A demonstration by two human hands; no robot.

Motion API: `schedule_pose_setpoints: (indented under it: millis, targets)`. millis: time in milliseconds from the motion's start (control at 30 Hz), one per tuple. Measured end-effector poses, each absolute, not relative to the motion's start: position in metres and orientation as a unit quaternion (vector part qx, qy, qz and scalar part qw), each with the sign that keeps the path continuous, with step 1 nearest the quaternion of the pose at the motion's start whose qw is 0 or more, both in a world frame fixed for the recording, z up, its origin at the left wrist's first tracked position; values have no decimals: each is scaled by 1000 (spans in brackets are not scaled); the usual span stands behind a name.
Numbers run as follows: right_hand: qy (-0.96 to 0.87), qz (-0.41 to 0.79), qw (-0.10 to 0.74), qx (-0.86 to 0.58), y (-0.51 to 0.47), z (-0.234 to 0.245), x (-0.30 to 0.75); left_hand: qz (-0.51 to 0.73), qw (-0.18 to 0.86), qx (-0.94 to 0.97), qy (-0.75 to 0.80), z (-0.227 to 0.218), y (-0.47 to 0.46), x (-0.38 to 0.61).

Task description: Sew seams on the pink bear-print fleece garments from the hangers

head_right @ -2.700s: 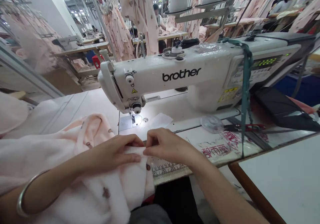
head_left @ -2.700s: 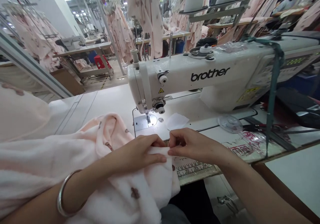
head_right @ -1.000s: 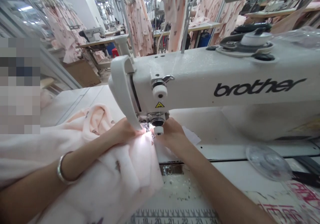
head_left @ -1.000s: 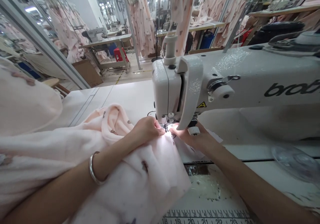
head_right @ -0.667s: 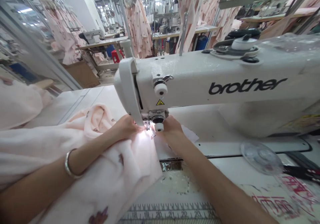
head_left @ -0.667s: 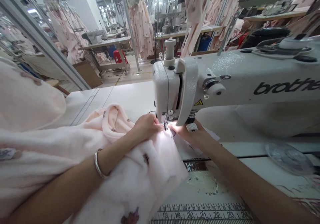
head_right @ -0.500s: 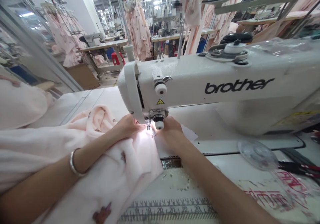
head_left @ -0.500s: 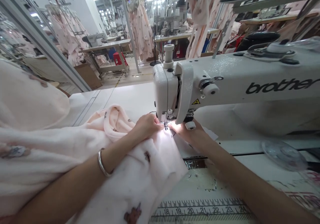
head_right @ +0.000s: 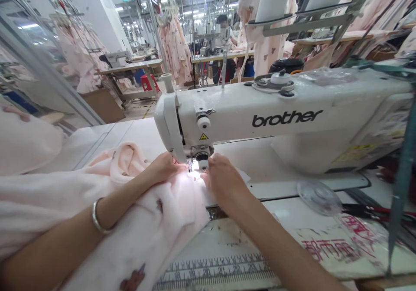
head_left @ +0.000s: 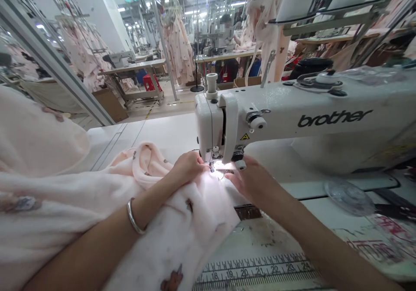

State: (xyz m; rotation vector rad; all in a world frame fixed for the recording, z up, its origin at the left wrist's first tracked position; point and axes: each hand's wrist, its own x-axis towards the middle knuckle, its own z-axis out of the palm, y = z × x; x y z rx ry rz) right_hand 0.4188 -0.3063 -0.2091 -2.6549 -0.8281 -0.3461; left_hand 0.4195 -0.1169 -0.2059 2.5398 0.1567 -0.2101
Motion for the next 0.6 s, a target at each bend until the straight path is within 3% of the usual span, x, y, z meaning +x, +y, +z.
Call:
schedule_pose_setpoints:
  millis: [100, 200, 433, 600]
  targets:
    - [-394, -204, 124, -888, -312, -208, 390, -75, 300, 949, 58, -210, -116, 421]
    - [-518, -209, 126, -820, -309, -216, 377, -76, 306, 947, 54, -213, -115, 421]
    - [-496, -126, 231, -827, -317, -228, 392, -73, 293, 951, 68, -212, -119, 419]
    - [-481, -110, 243, -835, -322, -228, 389, -49, 272, 956, 94, -216, -123, 415]
